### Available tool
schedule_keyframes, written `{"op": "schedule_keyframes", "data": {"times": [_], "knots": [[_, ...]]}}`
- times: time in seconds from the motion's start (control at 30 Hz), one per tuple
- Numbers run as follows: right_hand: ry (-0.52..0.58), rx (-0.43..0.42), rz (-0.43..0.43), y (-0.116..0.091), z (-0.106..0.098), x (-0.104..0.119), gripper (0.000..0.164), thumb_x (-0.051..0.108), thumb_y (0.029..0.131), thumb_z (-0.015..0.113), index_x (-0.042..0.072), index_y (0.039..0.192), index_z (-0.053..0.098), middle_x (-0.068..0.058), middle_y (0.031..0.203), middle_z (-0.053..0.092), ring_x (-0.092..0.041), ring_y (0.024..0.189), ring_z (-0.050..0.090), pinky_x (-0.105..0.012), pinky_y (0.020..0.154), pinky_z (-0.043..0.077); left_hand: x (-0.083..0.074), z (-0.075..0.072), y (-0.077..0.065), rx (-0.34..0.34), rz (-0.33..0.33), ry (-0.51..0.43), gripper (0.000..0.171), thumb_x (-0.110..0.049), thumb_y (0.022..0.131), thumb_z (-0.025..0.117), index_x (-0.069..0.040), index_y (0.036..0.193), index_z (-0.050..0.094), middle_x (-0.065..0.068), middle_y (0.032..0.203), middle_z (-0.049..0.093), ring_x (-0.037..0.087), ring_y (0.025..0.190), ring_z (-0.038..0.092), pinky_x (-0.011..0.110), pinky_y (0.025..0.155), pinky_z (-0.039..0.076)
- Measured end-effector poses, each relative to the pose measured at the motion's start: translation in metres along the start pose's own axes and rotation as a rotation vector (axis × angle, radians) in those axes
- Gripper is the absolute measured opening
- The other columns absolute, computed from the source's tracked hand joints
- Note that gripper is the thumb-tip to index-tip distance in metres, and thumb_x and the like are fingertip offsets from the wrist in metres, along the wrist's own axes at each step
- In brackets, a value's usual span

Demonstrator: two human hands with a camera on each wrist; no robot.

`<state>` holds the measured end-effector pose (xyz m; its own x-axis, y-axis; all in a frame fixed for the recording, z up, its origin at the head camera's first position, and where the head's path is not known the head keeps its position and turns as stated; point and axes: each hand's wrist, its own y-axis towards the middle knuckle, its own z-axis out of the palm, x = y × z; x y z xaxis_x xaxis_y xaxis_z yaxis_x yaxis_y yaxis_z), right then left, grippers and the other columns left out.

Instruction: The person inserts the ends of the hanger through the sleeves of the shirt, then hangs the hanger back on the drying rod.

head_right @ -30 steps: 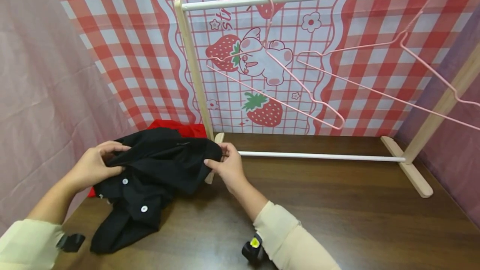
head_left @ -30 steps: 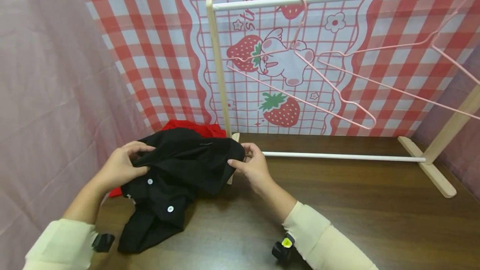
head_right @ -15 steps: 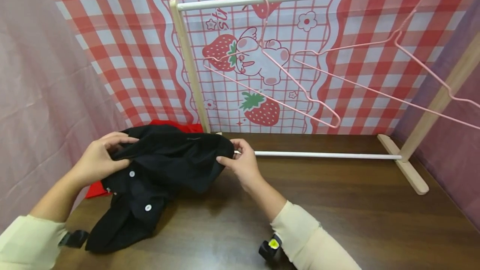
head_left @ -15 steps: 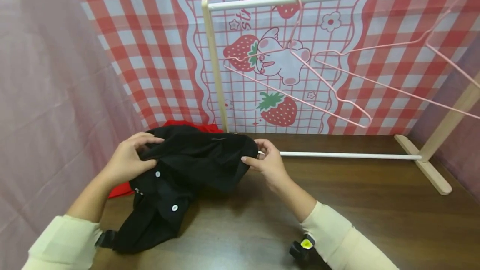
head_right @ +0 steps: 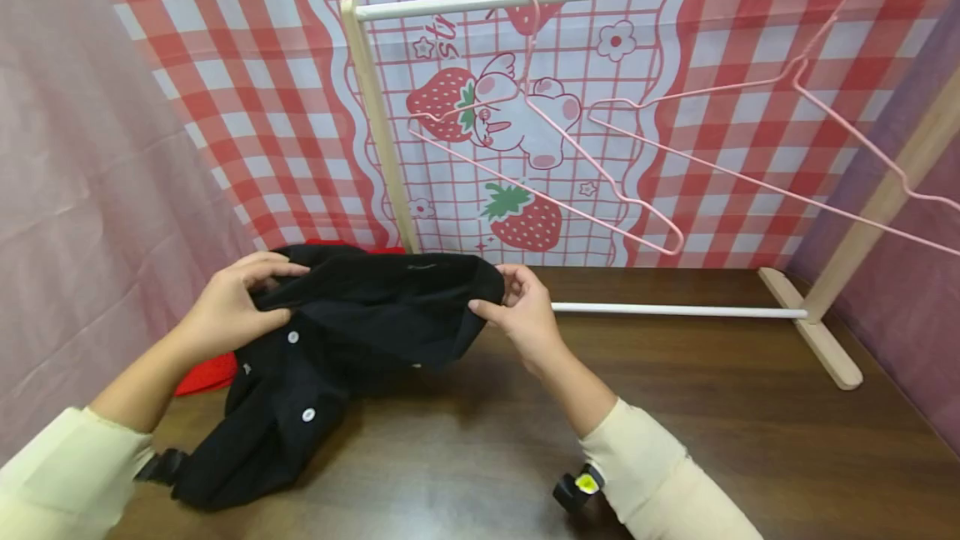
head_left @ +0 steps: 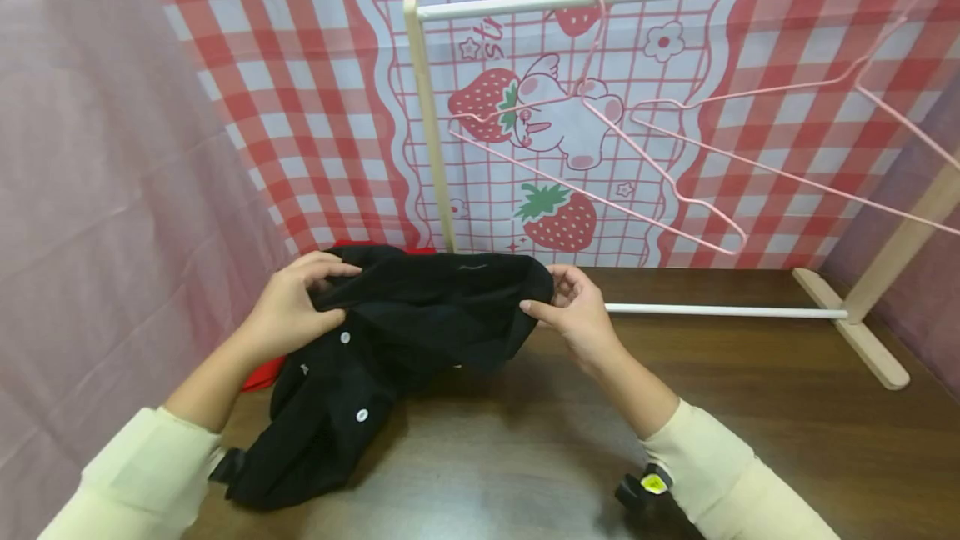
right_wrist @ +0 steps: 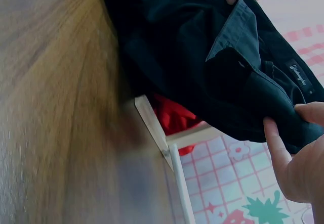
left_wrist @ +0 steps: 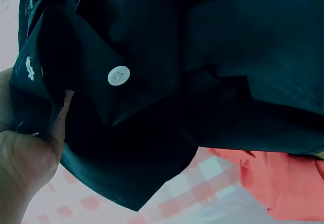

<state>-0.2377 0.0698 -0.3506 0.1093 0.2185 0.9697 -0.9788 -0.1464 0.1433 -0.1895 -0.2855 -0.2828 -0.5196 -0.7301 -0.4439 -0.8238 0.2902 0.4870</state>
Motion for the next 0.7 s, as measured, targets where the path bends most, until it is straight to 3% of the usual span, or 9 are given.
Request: {"op": "schedule_keyframes", "data": {"times": [0.17, 0.43, 0.7], "knots": [[-0.037, -0.009, 0.002, -0.001, -0.013, 0.005, 0.042, -0.007, 0.081, 0.072, 0.0, 0.116, 0.051, -0.004, 0.098, 0.059, -0.013, 0.083, 0.065, -0.029, 0.064, 0.057, -0.01, 0.004, 0.008, 0.049, -0.012, -0.01, 0.044, 0.004, 0.073, 0.076, -0.005, 0.115, 0.068, 0.008, 0.114, 0.062, 0.02, 0.084, 0.058, 0.028, 0.072, 0.054], [-0.086, -0.017, -0.023, -0.007, -0.037, 0.015, 0.039, -0.005, 0.082, 0.072, 0.006, 0.113, 0.053, -0.002, 0.099, 0.059, -0.012, 0.083, 0.064, -0.028, 0.063, 0.056, -0.022, 0.015, 0.02, 0.079, 0.038, -0.032, 0.044, 0.003, 0.072, 0.078, -0.004, 0.115, 0.069, 0.007, 0.112, 0.063, 0.02, 0.089, 0.057, 0.039, 0.08, 0.054], [-0.076, -0.029, -0.039, -0.014, -0.058, 0.022, 0.036, -0.005, 0.082, 0.073, 0.007, 0.111, 0.054, -0.001, 0.098, 0.061, -0.011, 0.083, 0.064, -0.027, 0.063, 0.056, -0.038, 0.028, 0.03, 0.117, 0.046, -0.073, 0.043, 0.003, 0.074, 0.076, -0.004, 0.116, 0.069, 0.007, 0.112, 0.062, 0.021, 0.089, 0.058, 0.039, 0.079, 0.054]]}}
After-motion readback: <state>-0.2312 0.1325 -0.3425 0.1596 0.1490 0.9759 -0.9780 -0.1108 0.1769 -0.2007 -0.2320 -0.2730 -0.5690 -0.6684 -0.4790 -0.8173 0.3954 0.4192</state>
